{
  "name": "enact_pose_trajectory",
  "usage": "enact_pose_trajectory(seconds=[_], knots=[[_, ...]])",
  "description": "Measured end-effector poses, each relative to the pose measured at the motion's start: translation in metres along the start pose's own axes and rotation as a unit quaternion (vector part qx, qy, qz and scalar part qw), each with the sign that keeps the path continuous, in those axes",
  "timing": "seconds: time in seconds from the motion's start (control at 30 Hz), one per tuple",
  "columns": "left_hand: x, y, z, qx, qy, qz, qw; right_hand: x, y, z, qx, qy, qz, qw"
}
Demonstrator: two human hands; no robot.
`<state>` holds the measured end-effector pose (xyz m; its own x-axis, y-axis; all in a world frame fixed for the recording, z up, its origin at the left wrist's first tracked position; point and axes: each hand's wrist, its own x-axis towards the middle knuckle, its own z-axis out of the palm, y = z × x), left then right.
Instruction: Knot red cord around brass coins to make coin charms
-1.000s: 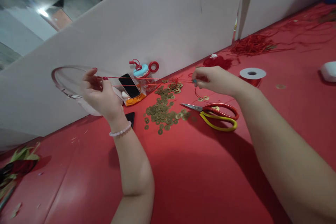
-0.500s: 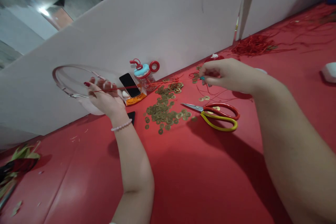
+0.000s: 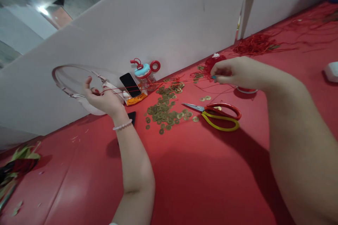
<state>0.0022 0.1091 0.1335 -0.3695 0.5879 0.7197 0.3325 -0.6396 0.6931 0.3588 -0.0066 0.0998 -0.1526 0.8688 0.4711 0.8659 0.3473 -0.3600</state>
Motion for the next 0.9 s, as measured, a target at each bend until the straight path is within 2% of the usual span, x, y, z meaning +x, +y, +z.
enact_pose_trajectory(seconds=[0.07,0.17,0.2,0.23,0.3,0.37,0.47,0.5,0.57,0.63,0.7,0.8,0.9], knots=[[-0.002,0.002,0.000,-0.009,-0.004,0.008,1.000,-0.001,0.001,0.001,0.042,0.005,0.006,0.999],[-0.003,0.005,0.002,0.019,0.111,0.008,0.994,-0.003,-0.001,0.000,0.035,0.033,0.021,0.999],[-0.002,0.005,0.004,0.005,0.129,-0.013,0.992,-0.003,-0.003,-0.001,0.007,0.045,0.031,0.998],[-0.001,0.005,0.005,-0.025,0.118,-0.047,0.992,-0.004,-0.005,-0.002,-0.024,0.056,0.042,0.997],[0.002,0.003,0.006,-0.107,0.026,-0.138,0.984,-0.005,-0.010,-0.006,-0.076,0.080,0.057,0.992],[0.003,0.003,0.007,-0.136,-0.069,-0.191,0.970,-0.008,-0.013,-0.011,-0.103,0.112,0.062,0.986],[0.002,0.010,0.007,-0.142,-0.196,-0.206,0.948,-0.013,-0.013,-0.015,-0.108,0.154,0.058,0.980],[0.001,0.014,0.007,-0.149,-0.225,-0.204,0.941,-0.014,-0.011,-0.015,-0.102,0.160,0.055,0.980],[-0.001,0.021,0.006,-0.144,-0.244,-0.193,0.939,-0.018,-0.007,-0.016,-0.088,0.161,0.055,0.982],[-0.001,0.027,0.004,-0.134,-0.222,-0.147,0.955,-0.019,-0.001,-0.015,-0.084,0.154,0.063,0.982],[0.001,0.031,0.001,-0.131,-0.164,-0.105,0.972,-0.020,0.003,-0.014,-0.080,0.142,0.064,0.985],[0.005,0.035,-0.005,-0.132,-0.056,-0.095,0.985,-0.017,0.009,-0.012,-0.052,0.118,0.047,0.991],[0.007,0.039,-0.010,-0.123,0.013,-0.069,0.990,-0.013,0.011,-0.010,-0.057,0.093,0.044,0.993]])
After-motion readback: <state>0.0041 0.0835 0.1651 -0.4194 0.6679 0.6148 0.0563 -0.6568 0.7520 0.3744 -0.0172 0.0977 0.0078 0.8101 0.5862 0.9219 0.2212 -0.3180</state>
